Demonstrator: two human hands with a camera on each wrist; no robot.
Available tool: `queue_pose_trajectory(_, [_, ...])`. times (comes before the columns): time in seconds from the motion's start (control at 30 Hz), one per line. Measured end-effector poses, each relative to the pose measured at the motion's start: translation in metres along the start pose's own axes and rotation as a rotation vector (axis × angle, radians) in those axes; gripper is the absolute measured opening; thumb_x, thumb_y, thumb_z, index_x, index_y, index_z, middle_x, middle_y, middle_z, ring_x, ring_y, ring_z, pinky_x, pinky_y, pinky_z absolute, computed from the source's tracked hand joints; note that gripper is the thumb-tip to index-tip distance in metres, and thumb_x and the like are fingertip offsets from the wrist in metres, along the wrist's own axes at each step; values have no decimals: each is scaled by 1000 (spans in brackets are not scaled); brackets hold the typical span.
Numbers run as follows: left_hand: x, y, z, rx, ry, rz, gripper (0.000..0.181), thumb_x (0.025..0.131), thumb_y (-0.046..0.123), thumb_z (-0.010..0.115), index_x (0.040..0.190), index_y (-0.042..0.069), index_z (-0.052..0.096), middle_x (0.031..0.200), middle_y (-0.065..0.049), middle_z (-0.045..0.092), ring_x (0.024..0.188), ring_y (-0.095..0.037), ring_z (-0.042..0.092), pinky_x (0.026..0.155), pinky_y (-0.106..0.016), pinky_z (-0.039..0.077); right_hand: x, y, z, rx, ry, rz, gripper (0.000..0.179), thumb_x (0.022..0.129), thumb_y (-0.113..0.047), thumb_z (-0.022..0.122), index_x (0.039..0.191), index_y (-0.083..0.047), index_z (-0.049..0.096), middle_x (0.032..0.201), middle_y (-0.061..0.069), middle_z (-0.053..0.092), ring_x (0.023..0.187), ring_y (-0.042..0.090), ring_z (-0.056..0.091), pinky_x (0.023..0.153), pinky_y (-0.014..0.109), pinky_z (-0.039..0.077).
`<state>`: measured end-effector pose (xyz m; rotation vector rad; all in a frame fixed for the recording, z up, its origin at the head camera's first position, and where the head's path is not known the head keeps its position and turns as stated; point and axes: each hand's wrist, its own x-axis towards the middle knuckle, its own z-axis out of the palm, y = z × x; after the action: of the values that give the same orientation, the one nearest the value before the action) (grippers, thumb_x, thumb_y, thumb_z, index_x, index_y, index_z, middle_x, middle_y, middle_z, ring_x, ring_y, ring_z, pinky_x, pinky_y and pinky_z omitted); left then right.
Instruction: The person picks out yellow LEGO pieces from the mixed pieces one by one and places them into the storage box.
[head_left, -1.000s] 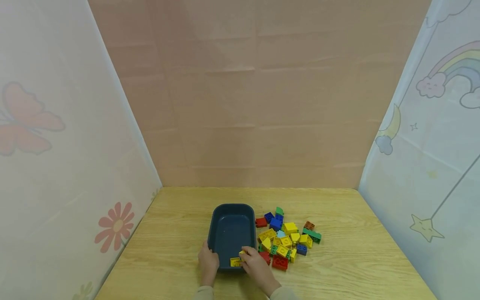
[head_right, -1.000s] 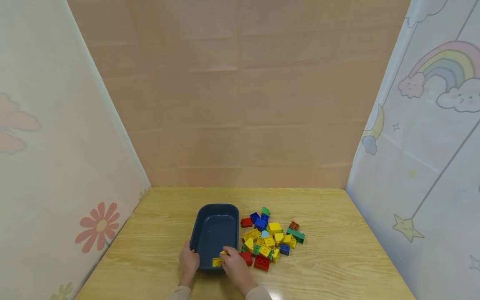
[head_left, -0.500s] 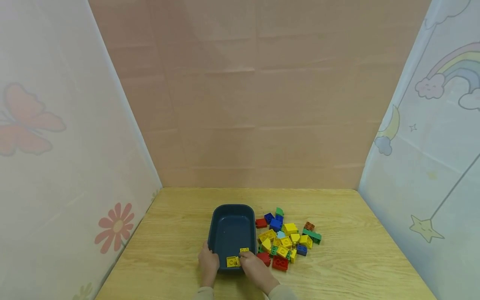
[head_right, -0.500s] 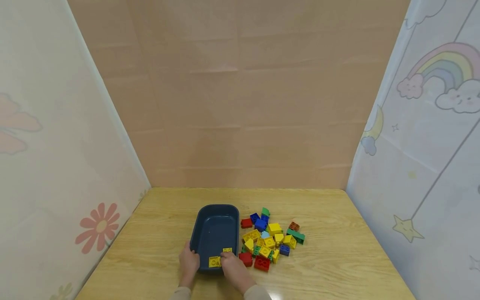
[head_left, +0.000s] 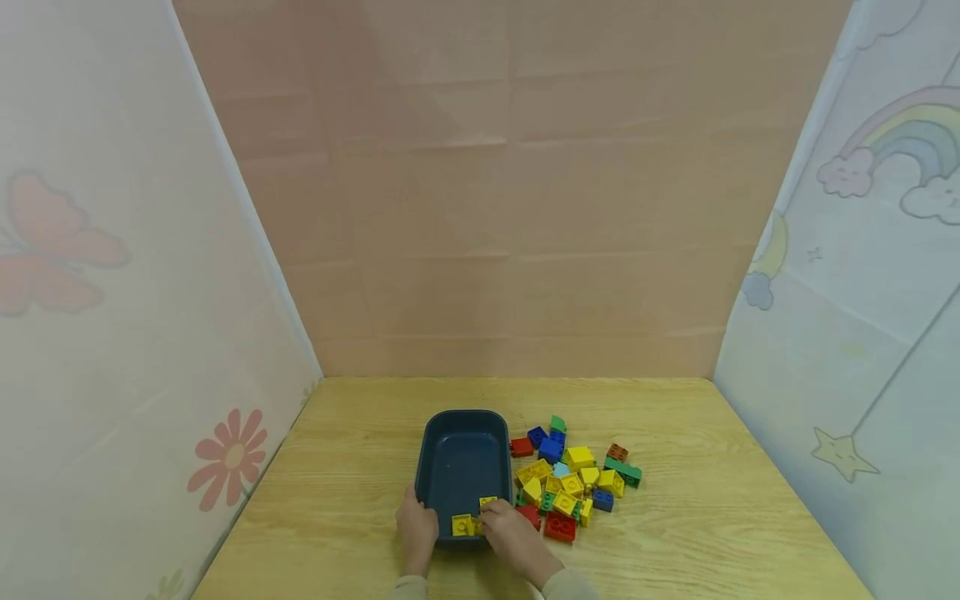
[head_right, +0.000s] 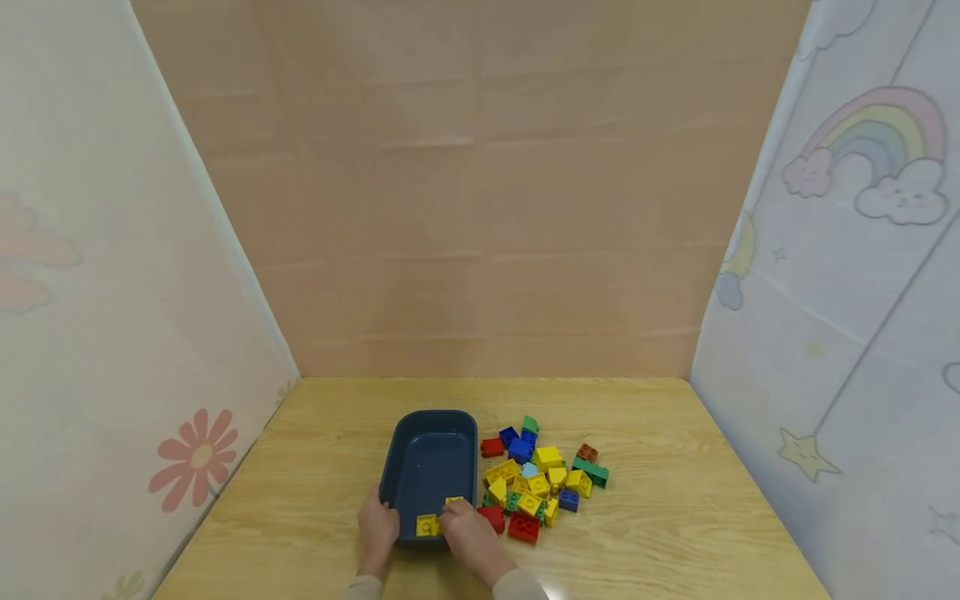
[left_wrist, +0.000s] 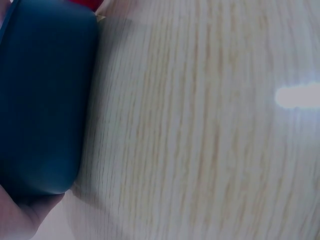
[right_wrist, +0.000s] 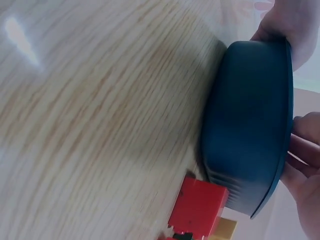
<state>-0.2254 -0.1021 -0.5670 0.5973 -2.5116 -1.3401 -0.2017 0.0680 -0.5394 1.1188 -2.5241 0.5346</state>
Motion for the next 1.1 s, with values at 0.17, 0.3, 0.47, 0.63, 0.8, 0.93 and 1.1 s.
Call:
queue_pose_trajectory(0.17, [1,-1,0,12,-4,-10,50,73,-15,47,122,-15,40,105,-34,54,92,-41,56,70,-48,48,-6,7,-2,62,92,54,11,76,-2,65,87,-4,66,91,5,59,83,15,56,67,18,48])
queue_pose_trajectory(0.3, [1,-1,1,17,1,-13,49,73,-15,47,122,-15,41,105,-34,54,93,-41,56,71,-48,48,-9,13,-5,22,146,109,14,75,-3,66,89,-4,66,92,5,59,81,17,58,64,20,49])
queue_pose_trajectory(0.47, [1,-2,1,18,9,-1,49,72,-16,47,121,-14,42,104,-33,55,92,-41,57,70,-48,48,-13,22,-11,-42,223,189,17,72,-5,69,89,-3,67,91,7,59,79,19,59,62,25,50])
queue_pose_trajectory(0.63, [1,-3,1,14,3,-1,50,72,-16,48,121,-14,42,104,-34,54,91,-42,57,70,-48,48,-17,33,-18,-85,280,320,16,71,-5,71,86,-3,66,90,9,59,80,21,58,63,31,51])
queue_pose_trajectory(0.8, [0,-3,0,-2,1,14,51,71,-17,47,122,-15,41,103,-35,54,90,-42,57,68,-48,49,-25,46,-24,-111,314,439,16,69,-3,72,84,0,65,91,12,58,83,25,57,65,33,51])
queue_pose_trajectory(0.93, [-1,-2,0,0,6,23,50,72,-17,47,121,-16,41,101,-35,55,90,-42,57,67,-48,49,-33,54,-26,-104,268,534,21,69,-3,72,87,4,65,95,18,58,87,31,56,67,37,51])
queue_pose_trajectory(1.1, [0,-2,1,15,6,17,50,71,-17,48,121,-16,41,101,-35,55,89,-42,58,68,-47,49,-41,60,-25,-81,171,633,26,70,-5,71,92,6,64,94,20,57,87,34,55,70,41,50])
